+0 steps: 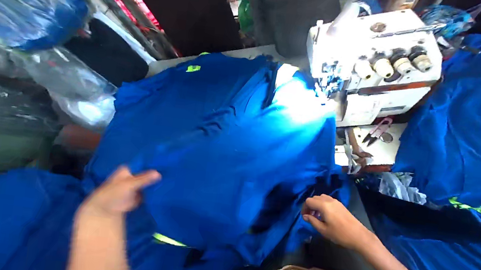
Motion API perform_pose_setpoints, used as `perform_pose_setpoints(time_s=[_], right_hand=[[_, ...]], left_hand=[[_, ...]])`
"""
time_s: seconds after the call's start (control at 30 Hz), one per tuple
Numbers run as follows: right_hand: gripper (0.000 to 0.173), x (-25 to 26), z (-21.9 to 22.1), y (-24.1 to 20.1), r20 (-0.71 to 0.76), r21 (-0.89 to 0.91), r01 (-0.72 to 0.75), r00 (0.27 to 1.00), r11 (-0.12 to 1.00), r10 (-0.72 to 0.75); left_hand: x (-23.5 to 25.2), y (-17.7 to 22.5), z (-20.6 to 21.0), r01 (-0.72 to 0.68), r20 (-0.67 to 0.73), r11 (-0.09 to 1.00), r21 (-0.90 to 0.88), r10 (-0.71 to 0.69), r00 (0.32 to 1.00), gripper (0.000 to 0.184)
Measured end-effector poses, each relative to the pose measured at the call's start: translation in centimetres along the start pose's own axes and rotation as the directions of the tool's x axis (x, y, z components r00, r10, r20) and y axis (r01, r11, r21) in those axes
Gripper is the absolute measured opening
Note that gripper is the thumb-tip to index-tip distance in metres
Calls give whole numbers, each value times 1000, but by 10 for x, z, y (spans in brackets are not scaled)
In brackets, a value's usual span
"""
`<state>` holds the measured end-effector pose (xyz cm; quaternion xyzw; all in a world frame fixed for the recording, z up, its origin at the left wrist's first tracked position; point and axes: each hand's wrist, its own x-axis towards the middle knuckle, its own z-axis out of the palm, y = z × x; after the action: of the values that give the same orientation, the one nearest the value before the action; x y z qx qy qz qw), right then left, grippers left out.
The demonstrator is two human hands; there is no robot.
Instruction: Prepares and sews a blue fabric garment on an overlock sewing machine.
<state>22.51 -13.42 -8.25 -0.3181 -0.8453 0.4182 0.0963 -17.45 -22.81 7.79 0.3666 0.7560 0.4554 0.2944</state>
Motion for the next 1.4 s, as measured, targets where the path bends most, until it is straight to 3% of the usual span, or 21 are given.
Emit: perform_pose_setpoints(time_s=[0.1, 0.2, 0.3, 0.37, 0.4, 0.47, 0.53, 0.57, 0.63, 0.7, 0.8, 0.9, 0.97, 1.03, 1.1, 1.17, 1.2, 1.27, 1.33, 1.37, 1.4], right_hand=[[22, -4, 8, 2, 118, 28, -29, 993, 999, 26], [19, 2, 8, -14, -259, 117, 92, 964, 989, -59], [25, 18, -18, -17, -675, 79, -13, 735, 997, 63], [34, 32, -43, -9, -765, 197, -60, 615, 979, 192], [39, 37, -53, -5, -728, 316, -46, 629, 948, 274], [42, 43, -64, -2, -518, 589, -2, 767, 808, 379], [30, 42, -70, -11, -268, 741, 4, 919, 672, 290], [25, 38, -69, -17, -180, 781, 1, 958, 624, 222], [23, 25, -59, -22, -137, 831, 64, 986, 553, 91], [16, 11, -49, -18, -181, 846, 147, 983, 512, 16], [12, -5, -45, -9, -227, 816, 219, 972, 536, -52], [14, -18, -44, -10, -295, 749, 242, 955, 616, -17], [15, -26, -38, -8, -322, 735, 220, 946, 641, 44], [15, -31, -32, -5, -330, 731, 183, 938, 658, 106], [16, -31, -24, 1, -322, 740, 159, 937, 653, 137], [17, -29, -19, 5, -311, 757, 156, 940, 634, 139], [17, -27, -18, 7, -302, 768, 154, 943, 622, 140], [17, -24, -19, 10, -287, 782, 151, 948, 604, 135], [17, -23, -20, 13, -275, 789, 147, 953, 596, 129], [17, -23, -20, 15, -270, 796, 143, 954, 588, 132], [17, -23, -20, 16, -266, 802, 140, 954, 580, 137]], left_hand=[[106, 12, -31, -72, -144, 927, 369, 134, 980, 55], [162, 18, 31, -64, -238, 788, 612, 260, 936, 69], [195, -46, 121, 96, -328, 652, 752, 243, 913, 67], [218, -60, 133, 135, -289, 579, 804, 181, 940, 69], [221, -64, 127, 109, -236, 575, 811, 152, 960, 71], [208, -62, 108, -8, -154, 725, 688, 157, 976, 76], [171, -50, 105, -214, -214, 900, 379, 311, 926, 77], [146, -50, 111, -369, -237, 884, 287, 439, 867, 70], [92, -60, 134, -675, -105, 691, 260, 715, 691, 54], [54, -70, 162, -813, 116, 504, 291, 825, 553, 45], [50, -82, 187, -844, 235, 397, 360, 837, 494, 37], [65, -76, 182, -874, 260, 268, 405, 883, 391, 26], [64, -61, 167, -892, 358, 210, 400, 860, 363, 26], [62, -38, 148, -906, 504, 214, 365, 773, 386, 26], [59, -16, 133, -901, 534, 306, 307, 729, 429, 26], [53, 3, 126, -810, 441, 527, 258, 682, 583, 30], [45, 15, 128, -693, 340, 690, 211, 612, 714, 29], [18, 52, 142, -305, 170, 952, -24, 304, 937, 24], [-10, 88, 158, 46, 111, 952, -303, -12, 994, 26], [-20, 92, 163, 111, 136, 921, -373, -65, 989, 26], [-32, 86, 168, 81, 149, 919, -386, -25, 989, 29]])
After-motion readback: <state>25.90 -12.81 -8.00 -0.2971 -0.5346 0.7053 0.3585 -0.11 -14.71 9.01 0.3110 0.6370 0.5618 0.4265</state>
